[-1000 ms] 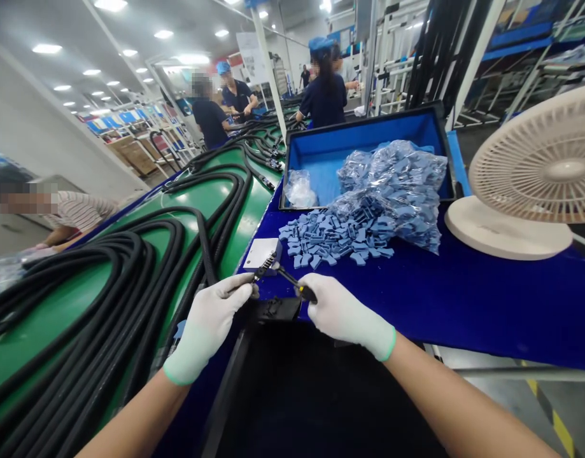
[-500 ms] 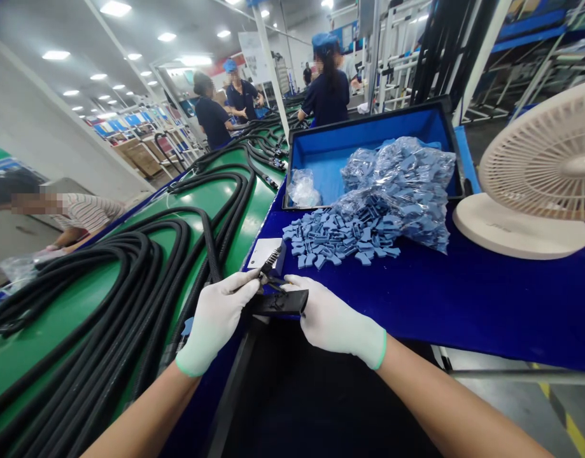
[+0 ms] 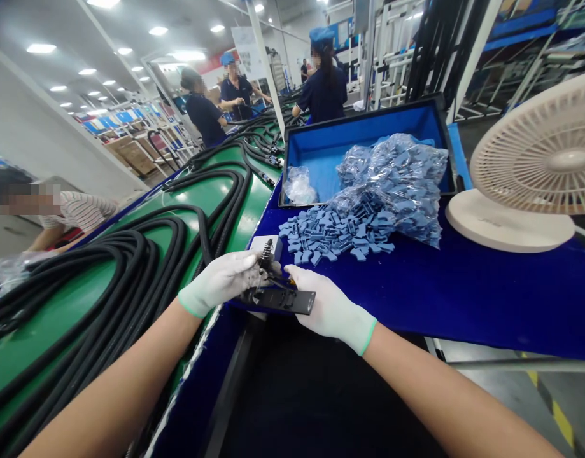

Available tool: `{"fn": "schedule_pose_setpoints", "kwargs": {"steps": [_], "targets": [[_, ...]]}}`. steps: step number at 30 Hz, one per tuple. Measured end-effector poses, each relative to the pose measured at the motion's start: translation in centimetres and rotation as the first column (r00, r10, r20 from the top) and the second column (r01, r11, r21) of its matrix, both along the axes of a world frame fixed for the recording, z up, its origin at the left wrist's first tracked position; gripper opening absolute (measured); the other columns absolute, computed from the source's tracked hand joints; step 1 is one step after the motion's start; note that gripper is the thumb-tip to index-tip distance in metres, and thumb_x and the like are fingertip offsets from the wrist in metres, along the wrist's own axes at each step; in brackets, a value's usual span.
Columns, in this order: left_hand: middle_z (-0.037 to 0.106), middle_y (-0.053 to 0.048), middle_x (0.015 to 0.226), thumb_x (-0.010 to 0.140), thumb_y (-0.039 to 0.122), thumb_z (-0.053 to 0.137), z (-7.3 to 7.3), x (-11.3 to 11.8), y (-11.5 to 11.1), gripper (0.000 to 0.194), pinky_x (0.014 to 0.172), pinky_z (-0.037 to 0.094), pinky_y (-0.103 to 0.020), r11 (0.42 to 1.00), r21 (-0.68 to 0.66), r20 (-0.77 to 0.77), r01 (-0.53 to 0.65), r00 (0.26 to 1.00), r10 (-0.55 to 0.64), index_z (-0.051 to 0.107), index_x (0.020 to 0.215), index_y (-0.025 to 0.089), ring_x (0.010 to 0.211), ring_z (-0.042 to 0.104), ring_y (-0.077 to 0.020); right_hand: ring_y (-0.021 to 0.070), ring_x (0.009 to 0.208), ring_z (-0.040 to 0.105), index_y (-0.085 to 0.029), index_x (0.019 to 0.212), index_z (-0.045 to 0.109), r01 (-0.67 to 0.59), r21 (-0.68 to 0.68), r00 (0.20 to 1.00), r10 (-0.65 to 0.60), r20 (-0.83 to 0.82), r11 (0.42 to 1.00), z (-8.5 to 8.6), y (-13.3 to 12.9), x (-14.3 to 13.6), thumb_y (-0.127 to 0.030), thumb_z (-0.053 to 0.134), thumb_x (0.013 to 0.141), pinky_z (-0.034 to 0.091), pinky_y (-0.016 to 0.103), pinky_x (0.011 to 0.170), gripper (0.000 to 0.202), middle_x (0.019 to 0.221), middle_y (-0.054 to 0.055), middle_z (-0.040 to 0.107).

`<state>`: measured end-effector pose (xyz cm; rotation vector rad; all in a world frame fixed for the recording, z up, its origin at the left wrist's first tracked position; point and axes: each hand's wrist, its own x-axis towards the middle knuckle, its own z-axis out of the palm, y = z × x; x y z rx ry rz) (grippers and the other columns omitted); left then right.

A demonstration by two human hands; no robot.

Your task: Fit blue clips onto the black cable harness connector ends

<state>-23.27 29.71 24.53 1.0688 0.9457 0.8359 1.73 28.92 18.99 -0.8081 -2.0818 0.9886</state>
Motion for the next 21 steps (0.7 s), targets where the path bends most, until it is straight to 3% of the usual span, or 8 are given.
{"fn": "schedule_pose_setpoints", "kwargs": {"steps": [2,5,8,10,13,16,19,21], "targets": [[0.072,-0.017,0.116,0.089,0.038,0.078,-0.5,0.0,1.1,0.039,0.089,0.060,-0.037,0.999,-0.028,0.059,0.027,0.998,-0.025,0.072,0.118,0.013,0.095,0.072,-0.0244,0.0316,0.118,0.063,-0.021,0.130,0.059,-0.018,0.001,0.998,0.018,-0.066,1.000,0.0,0.2,0.2,-0.017,0.066,0.083,0.048,0.049,0.107,0.048,0.128,0.013,0.067],[0.073,-0.014,0.111,0.082,0.035,0.083,-0.1,0.5,1.5,0.048,0.082,0.061,-0.036,0.999,0.041,0.010,-0.013,1.000,0.012,0.069,0.124,0.016,0.093,0.072,-0.0248,0.0279,0.099,0.067,-0.020,0.115,0.065,-0.075,-0.074,0.993,0.067,-0.102,0.994,0.2,0.4,0.6,-0.021,0.066,0.087,0.055,0.043,0.093,0.028,0.109,0.010,0.072],[0.074,-0.012,0.112,0.082,0.034,0.083,1.4,1.2,1.1,0.051,0.077,0.060,-0.034,0.982,0.186,-0.225,-0.020,0.972,0.062,0.070,0.128,0.017,0.090,0.071,-0.0240,0.0215,0.079,0.065,-0.019,0.100,0.066,-0.120,-0.169,0.992,0.111,-0.062,0.978,0.1,0.9,0.8,-0.024,0.066,0.090,0.053,0.034,0.074,0.012,0.090,0.005,0.070],[0.075,-0.010,0.111,0.084,0.034,0.078,2.4,1.6,0.6,0.047,0.078,0.060,-0.034,0.964,0.267,-0.413,0.005,0.904,0.109,0.072,0.127,0.016,0.087,0.071,-0.0232,0.0204,0.077,0.063,-0.018,0.097,0.065,-0.078,-0.155,0.997,0.076,-0.019,0.985,-0.6,1.3,0.7,-0.024,0.069,0.087,0.050,0.032,0.071,0.012,0.087,0.004,0.068],[0.077,-0.007,0.106,0.087,0.034,0.073,3.2,2.1,0.2,0.042,0.084,0.059,-0.039,0.950,0.312,-0.569,-0.002,0.801,0.188,0.075,0.125,0.017,0.085,0.071,-0.0245,0.0199,0.077,0.063,-0.019,0.090,0.063,0.000,-0.098,1.000,0.002,0.013,0.995,-2.0,1.9,-0.1,-0.018,0.068,0.082,0.047,0.030,0.069,0.010,0.084,0.003,0.067],[0.078,-0.006,0.110,0.087,0.036,0.071,3.3,2.5,0.1,0.042,0.096,0.057,-0.043,0.936,0.350,-0.604,-0.020,0.759,0.242,0.075,0.125,0.018,0.098,0.072,-0.0291,0.0195,0.076,0.063,-0.019,0.085,0.063,0.039,-0.085,0.999,-0.037,0.022,0.996,-2.7,2.2,-0.9,-0.014,0.066,0.079,0.045,0.028,0.068,0.008,0.082,0.003,0.067],[0.073,-0.005,0.127,0.087,0.034,0.072,3.5,2.9,0.2,0.044,0.114,0.047,-0.043,0.904,0.427,-0.584,0.029,0.772,0.252,0.074,0.128,0.020,0.122,0.066,-0.0304,0.0186,0.074,0.062,-0.019,0.084,0.064,0.087,-0.085,0.995,-0.083,0.052,0.993,-1.9,2.0,-0.8,-0.014,0.063,0.081,0.044,0.027,0.066,0.006,0.080,0.002,0.067],[0.071,-0.005,0.133,0.087,0.034,0.073,3.5,3.1,0.2,0.043,0.118,0.044,-0.042,0.900,0.434,-0.565,0.029,0.788,0.247,0.074,0.128,0.021,0.130,0.062,-0.0300,0.0180,0.072,0.063,-0.019,0.084,0.064,0.056,-0.065,0.995,-0.050,0.085,0.996,-0.7,1.7,0.0,-0.010,0.059,0.081,0.045,0.027,0.067,0.011,0.080,0.002,0.068]]}}
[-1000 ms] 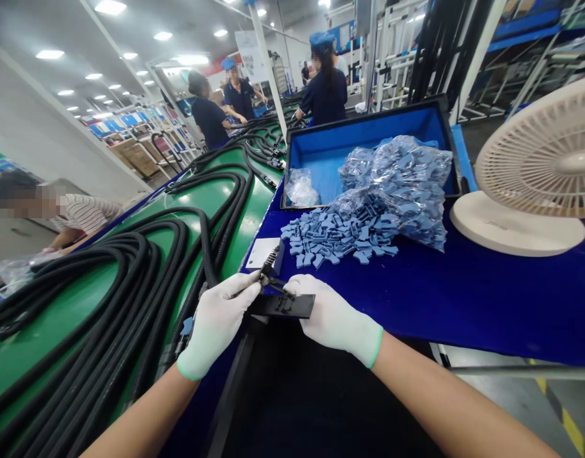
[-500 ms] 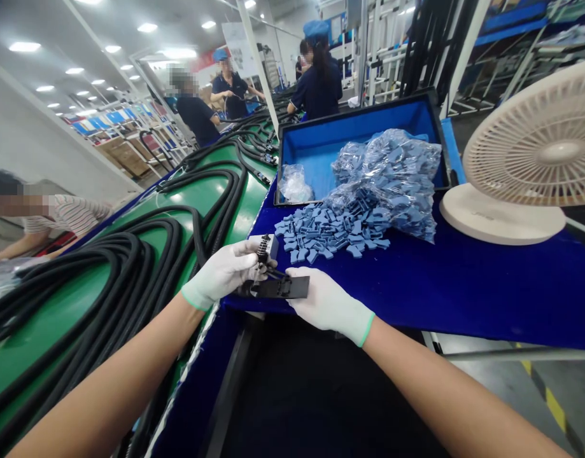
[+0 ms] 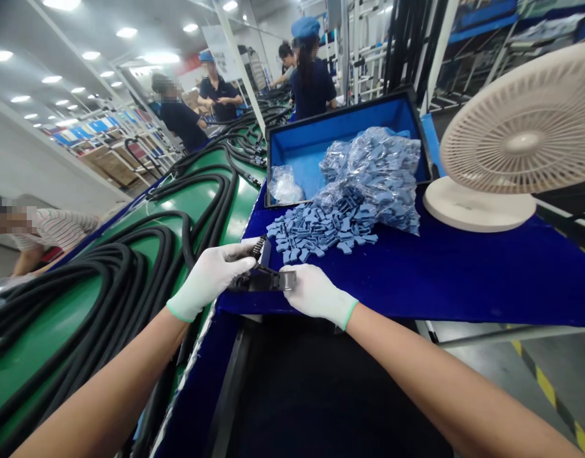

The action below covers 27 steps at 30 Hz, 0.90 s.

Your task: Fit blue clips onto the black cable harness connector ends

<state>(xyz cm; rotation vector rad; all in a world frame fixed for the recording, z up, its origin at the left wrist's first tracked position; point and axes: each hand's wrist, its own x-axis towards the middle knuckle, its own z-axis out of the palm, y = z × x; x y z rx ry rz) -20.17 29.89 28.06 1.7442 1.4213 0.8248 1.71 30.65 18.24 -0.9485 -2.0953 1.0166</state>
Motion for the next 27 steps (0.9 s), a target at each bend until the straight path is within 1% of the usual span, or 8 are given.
{"fn": "schedule_pose_setpoints", "kwargs": {"steps": [2,5,8,10,12,16,24,27], "targets": [[0.070,-0.006,0.133,0.088,0.036,0.072,-0.3,0.1,0.0,0.044,0.111,0.050,-0.043,0.997,-0.067,0.066,-0.027,0.997,0.031,0.073,0.129,0.020,0.125,0.064,-0.0307,0.0195,0.077,0.065,-0.018,0.088,0.066,-0.035,0.053,0.997,0.032,0.069,0.998,1.0,-0.3,1.1,-0.008,0.058,0.081,0.048,0.029,0.074,0.015,0.085,0.005,0.070],[0.070,-0.009,0.131,0.089,0.038,0.072,-1.2,0.1,0.2,0.048,0.095,0.059,-0.041,0.980,-0.196,0.250,-0.036,0.965,0.085,0.070,0.133,0.020,0.108,0.071,-0.0280,0.0278,0.100,0.066,-0.015,0.105,0.069,0.043,0.169,0.983,-0.072,0.171,0.985,1.9,-0.8,2.6,-0.012,0.068,0.080,0.050,0.039,0.091,0.025,0.105,0.013,0.072],[0.070,-0.010,0.130,0.089,0.035,0.072,-1.7,0.1,0.2,0.046,0.092,0.060,-0.039,0.975,-0.222,0.357,-0.013,0.930,0.093,0.069,0.133,0.019,0.101,0.072,-0.0245,0.0322,0.121,0.060,-0.017,0.136,0.060,0.054,0.128,0.998,-0.059,0.033,0.990,2.2,-1.6,3.1,-0.023,0.083,0.076,0.046,0.044,0.104,0.065,0.132,0.015,0.064],[0.071,-0.010,0.128,0.091,0.033,0.070,-1.4,0.3,-0.1,0.046,0.095,0.058,-0.040,0.982,-0.189,0.304,-0.015,0.950,0.073,0.067,0.135,0.020,0.103,0.071,-0.0251,0.0284,0.118,0.062,-0.023,0.142,0.055,0.007,-0.025,0.990,-0.010,-0.138,1.000,2.5,-2.5,2.8,-0.028,0.083,0.078,0.049,0.042,0.101,0.071,0.136,0.011,0.063],[0.071,-0.009,0.129,0.092,0.033,0.068,-0.9,0.6,-0.6,0.047,0.101,0.054,-0.042,0.993,-0.119,0.207,-0.013,0.978,0.038,0.065,0.138,0.019,0.110,0.069,-0.0273,0.0237,0.105,0.066,-0.025,0.134,0.060,0.010,-0.153,0.964,-0.050,-0.260,0.988,2.9,-3.3,2.3,-0.027,0.077,0.084,0.052,0.038,0.093,0.053,0.126,0.006,0.068],[0.071,-0.005,0.130,0.094,0.028,0.066,-0.1,1.2,-2.0,0.037,0.111,0.046,-0.040,0.995,0.070,-0.050,0.067,0.997,-0.063,0.072,0.130,0.022,0.122,0.064,-0.0281,0.0202,0.095,0.064,-0.021,0.117,0.065,0.112,-0.237,0.907,-0.197,-0.372,0.965,3.3,-3.5,1.5,-0.018,0.072,0.082,0.051,0.036,0.086,0.036,0.109,0.003,0.068],[0.067,-0.005,0.098,0.094,0.013,0.061,-1.3,2.6,-3.8,0.021,0.087,0.049,-0.036,0.943,0.215,-0.294,0.256,0.937,-0.187,0.076,0.106,0.020,0.096,0.063,-0.0229,0.0186,0.090,0.061,-0.021,0.113,0.060,-0.112,-0.430,0.854,-0.134,-0.502,0.896,2.0,-1.7,0.3,-0.013,0.082,0.066,0.052,0.033,0.079,0.053,0.102,0.000,0.064],[0.064,-0.007,0.097,0.098,0.016,0.057,-2.2,2.3,-3.9,0.021,0.082,0.049,-0.036,0.884,0.311,-0.316,0.350,0.915,-0.251,0.075,0.108,0.019,0.091,0.061,-0.0213,0.0187,0.086,0.062,-0.021,0.110,0.061,-0.182,-0.467,0.853,-0.098,-0.513,0.865,2.0,-2.0,0.5,-0.011,0.082,0.063,0.053,0.033,0.077,0.053,0.098,0.000,0.063]]}}
